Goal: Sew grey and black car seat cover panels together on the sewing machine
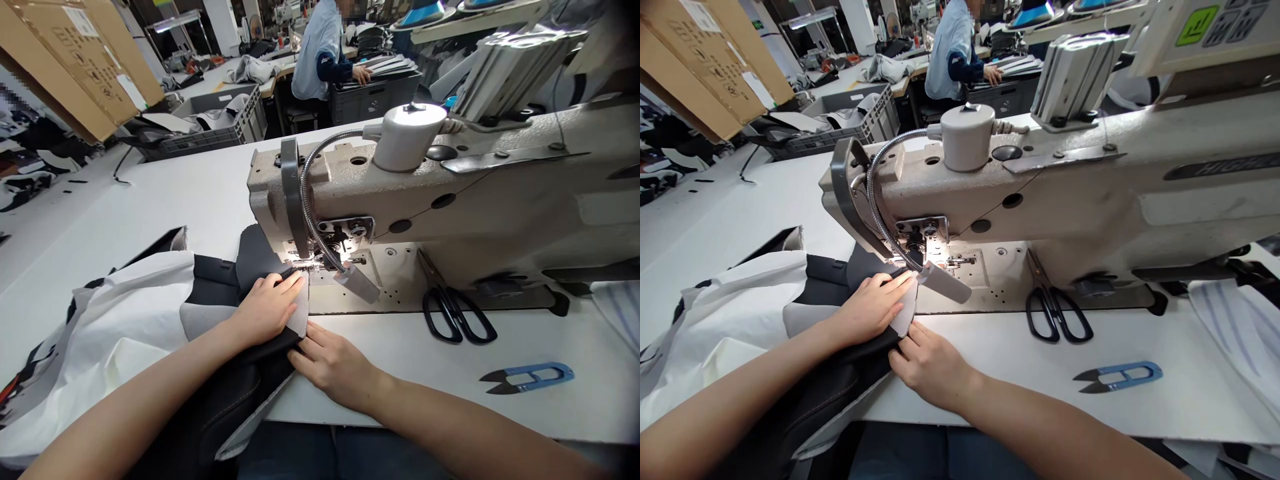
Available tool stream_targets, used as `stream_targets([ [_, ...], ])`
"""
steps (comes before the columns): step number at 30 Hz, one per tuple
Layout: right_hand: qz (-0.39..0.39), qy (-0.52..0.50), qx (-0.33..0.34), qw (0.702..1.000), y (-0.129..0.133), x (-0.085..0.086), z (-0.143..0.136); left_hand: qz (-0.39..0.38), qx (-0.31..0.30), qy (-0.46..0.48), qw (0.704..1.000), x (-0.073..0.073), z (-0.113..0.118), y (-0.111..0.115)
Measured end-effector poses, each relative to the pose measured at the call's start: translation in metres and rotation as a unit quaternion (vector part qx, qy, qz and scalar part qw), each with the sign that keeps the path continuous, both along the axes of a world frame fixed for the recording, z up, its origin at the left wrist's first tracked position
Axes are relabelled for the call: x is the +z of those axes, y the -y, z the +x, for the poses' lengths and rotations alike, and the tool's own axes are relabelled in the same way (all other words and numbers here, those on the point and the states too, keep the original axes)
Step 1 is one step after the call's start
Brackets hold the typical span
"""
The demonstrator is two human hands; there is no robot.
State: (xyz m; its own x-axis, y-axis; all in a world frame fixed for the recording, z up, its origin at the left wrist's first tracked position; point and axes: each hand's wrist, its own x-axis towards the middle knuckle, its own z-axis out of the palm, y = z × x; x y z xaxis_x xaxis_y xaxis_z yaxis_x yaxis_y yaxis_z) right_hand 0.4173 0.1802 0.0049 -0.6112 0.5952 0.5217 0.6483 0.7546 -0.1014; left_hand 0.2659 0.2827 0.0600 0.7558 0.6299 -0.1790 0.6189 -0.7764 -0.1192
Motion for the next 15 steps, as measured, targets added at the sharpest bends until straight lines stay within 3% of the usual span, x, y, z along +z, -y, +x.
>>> stream_targets([
  [10,0.034,0.003,-0.021,0.999,-0.001,0.006,0.003,0.032,0.005,-0.008,0.999,-0.002,0.007,0.002],
  [15,0.076,0.000,0.010,0.997,0.007,0.011,-0.002,0.063,-0.015,-0.005,0.998,-0.006,0.005,0.006],
])
